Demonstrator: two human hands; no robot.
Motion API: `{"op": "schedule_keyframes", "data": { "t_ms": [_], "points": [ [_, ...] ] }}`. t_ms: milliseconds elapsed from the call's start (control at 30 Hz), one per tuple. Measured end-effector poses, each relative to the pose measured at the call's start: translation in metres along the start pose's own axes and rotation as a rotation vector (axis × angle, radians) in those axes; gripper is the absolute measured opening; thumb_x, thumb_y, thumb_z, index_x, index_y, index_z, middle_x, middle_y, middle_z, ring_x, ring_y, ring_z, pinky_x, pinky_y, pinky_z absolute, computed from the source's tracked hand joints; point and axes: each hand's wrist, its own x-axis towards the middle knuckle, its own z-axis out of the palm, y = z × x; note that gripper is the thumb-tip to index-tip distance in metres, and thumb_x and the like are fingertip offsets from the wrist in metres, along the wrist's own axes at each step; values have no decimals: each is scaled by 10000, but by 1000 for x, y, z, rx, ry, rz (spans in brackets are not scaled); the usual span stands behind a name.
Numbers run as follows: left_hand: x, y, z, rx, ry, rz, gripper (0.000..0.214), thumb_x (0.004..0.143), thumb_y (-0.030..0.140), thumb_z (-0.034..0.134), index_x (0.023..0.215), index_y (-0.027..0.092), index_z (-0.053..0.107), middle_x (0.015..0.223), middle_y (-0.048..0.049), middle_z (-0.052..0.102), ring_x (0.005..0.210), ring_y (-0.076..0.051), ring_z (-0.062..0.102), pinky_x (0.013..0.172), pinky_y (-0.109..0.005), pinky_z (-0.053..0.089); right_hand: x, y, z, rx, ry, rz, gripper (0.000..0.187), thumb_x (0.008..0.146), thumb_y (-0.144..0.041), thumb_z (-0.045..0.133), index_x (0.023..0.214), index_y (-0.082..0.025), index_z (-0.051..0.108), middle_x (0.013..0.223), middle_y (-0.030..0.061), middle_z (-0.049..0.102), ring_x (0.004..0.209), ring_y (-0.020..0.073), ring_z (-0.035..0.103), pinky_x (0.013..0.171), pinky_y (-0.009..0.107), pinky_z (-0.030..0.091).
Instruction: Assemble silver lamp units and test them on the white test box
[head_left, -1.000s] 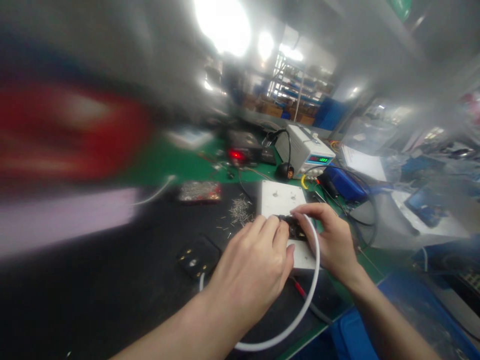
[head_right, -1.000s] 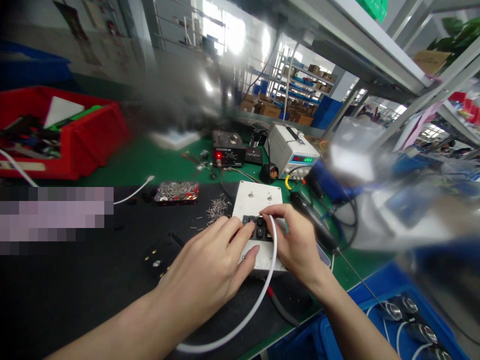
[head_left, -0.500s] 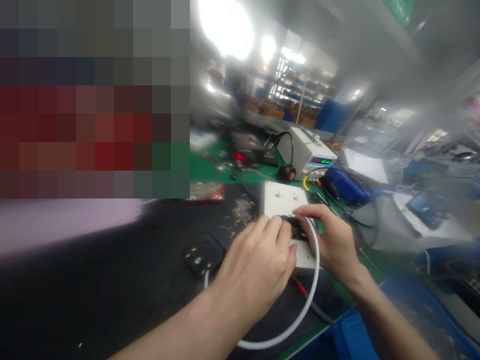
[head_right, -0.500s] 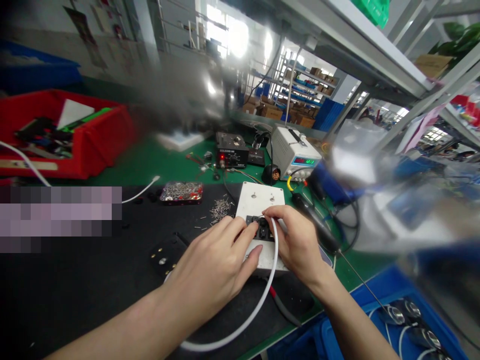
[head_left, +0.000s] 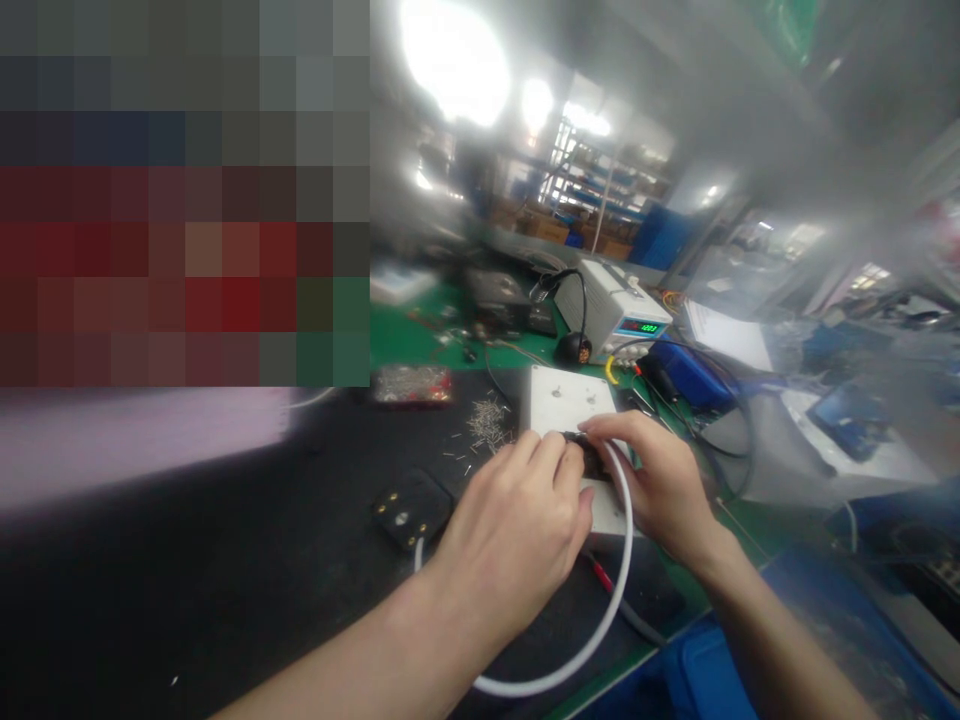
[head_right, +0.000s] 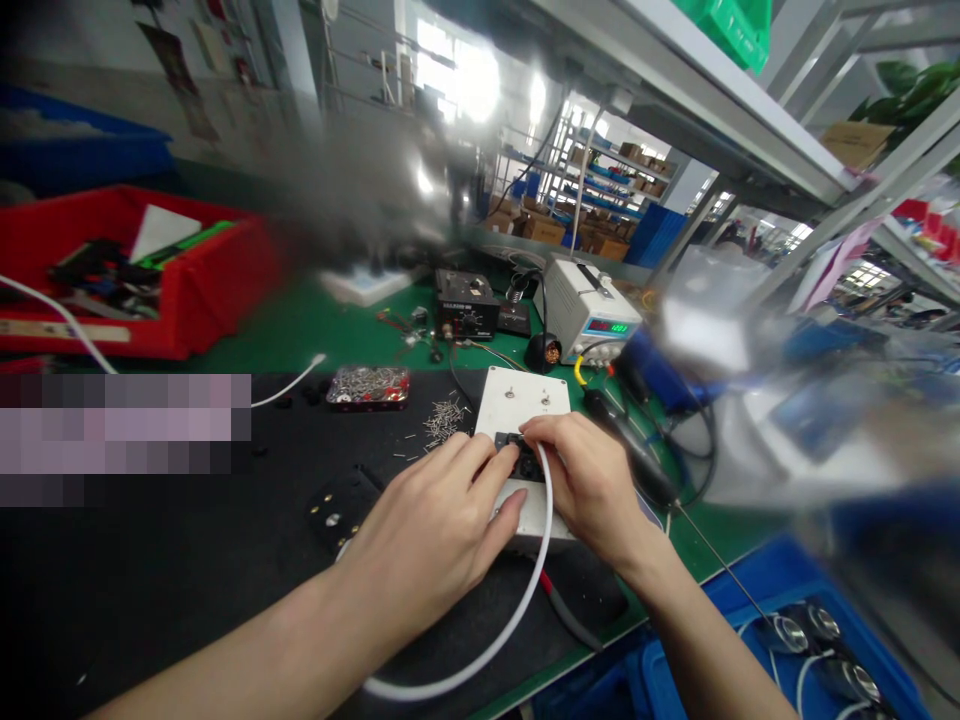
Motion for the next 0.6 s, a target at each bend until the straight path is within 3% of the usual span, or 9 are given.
{"op": "schedule_keyframes", "data": {
  "t_ms": [200, 333, 433, 533, 600],
  "points": [
    [4, -5, -15, 52, -14, 30, 341, 1047, 297, 534, 1348, 144, 583, 1100, -78, 645, 1001, -305, 625, 835, -514, 583, -6, 0, -3, 29, 42, 93, 141, 1038, -202, 621, 1164, -227, 678, 1128, 50, 730, 1023, 196, 706, 917, 330, 574],
    [-6, -33, -41, 92, 16, -26, 321, 1069, 293, 490, 1355, 182, 583, 1146, -79, 668, 1051, -294, 660, 911, -509, 579, -12, 9, -17, 107, 33, 209, 173, 1022, -237, 661, 1187, -241, 713, 1202, 37, 723, 1103, 199, 699, 993, 336, 561],
    [-30, -61, -56, 122, 67, -135, 307, 1064, 347, 505, 1313, 197, 606, 1232, -91, 665, 1136, -299, 654, 973, -502, 565, -6, 19, -27, 169, 86, 269, 155, 1016, -272, 677, 1154, -239, 740, 1160, 36, 741, 1061, 203, 717, 965, 336, 568],
    [-65, -79, -63, 100, 9, -274, 366, 1040, 405, 551, 1344, 204, 584, 1308, -101, 640, 1154, -298, 653, 1001, -500, 560, 15, 31, -25, 139, 114, 299, 160, 995, -305, 709, 1131, -239, 763, 1081, 28, 760, 950, 195, 732, 865, 315, 562],
    [-89, -81, -62, 29, -52, -353, 432, 1019, 420, 587, 1391, 206, 543, 1356, -103, 613, 1188, -288, 643, 1043, -487, 546, 32, 41, -15, 105, 53, 268, 173, 977, -335, 731, 1114, -240, 777, 1070, 25, 764, 931, 197, 729, 827, 310, 541]
  ]
}}
